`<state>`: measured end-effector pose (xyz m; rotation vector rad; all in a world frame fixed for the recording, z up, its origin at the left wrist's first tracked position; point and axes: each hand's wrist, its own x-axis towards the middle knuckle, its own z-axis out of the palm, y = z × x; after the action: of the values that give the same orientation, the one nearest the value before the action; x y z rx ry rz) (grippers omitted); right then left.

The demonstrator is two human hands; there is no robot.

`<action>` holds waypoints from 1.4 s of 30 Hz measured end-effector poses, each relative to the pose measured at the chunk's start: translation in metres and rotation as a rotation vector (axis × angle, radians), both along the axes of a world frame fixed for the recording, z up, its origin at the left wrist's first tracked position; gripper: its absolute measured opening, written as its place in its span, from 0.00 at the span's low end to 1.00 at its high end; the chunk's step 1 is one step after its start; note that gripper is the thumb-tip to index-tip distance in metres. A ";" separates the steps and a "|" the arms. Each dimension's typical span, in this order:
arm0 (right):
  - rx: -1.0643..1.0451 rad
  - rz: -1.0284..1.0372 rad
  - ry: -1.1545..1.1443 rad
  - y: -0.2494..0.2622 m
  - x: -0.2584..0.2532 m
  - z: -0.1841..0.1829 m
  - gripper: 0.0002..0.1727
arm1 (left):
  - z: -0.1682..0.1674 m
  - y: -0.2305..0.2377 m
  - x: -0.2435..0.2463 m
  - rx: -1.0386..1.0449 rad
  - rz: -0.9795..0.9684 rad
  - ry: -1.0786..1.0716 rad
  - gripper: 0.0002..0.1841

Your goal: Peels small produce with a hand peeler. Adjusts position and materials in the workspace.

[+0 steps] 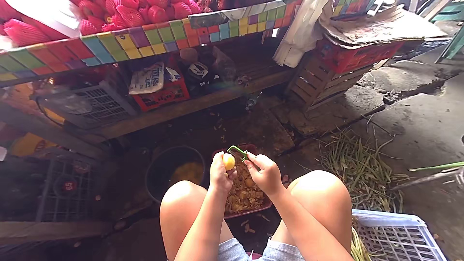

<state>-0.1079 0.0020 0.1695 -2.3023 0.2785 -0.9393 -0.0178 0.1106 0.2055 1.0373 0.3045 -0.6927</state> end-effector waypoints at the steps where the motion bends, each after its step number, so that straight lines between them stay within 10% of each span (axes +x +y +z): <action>1: -0.022 0.035 0.000 0.003 -0.002 0.002 0.16 | 0.000 -0.002 -0.001 0.037 0.028 -0.033 0.18; 9: -0.039 -0.059 0.124 -0.012 0.005 0.001 0.16 | -0.005 -0.005 -0.009 0.081 0.042 -0.341 0.12; 19: 0.054 -0.025 0.190 -0.006 0.003 0.002 0.18 | 0.001 -0.002 -0.009 0.030 -0.040 -0.170 0.15; 25: 0.316 0.008 0.204 -0.004 0.006 0.011 0.20 | -0.004 -0.001 0.000 0.072 0.096 -0.034 0.13; 31: 1.010 0.160 0.213 0.011 0.013 0.011 0.28 | -0.011 -0.005 -0.012 0.210 -0.083 -0.281 0.17; 42: 1.292 0.177 0.032 0.004 0.009 0.027 0.21 | 0.008 -0.003 -0.018 0.134 -0.167 -0.562 0.17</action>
<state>-0.0993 0.0062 0.1962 -1.1124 0.4945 -0.3875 -0.0356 0.1073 0.2136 1.3480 -0.2288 -0.5064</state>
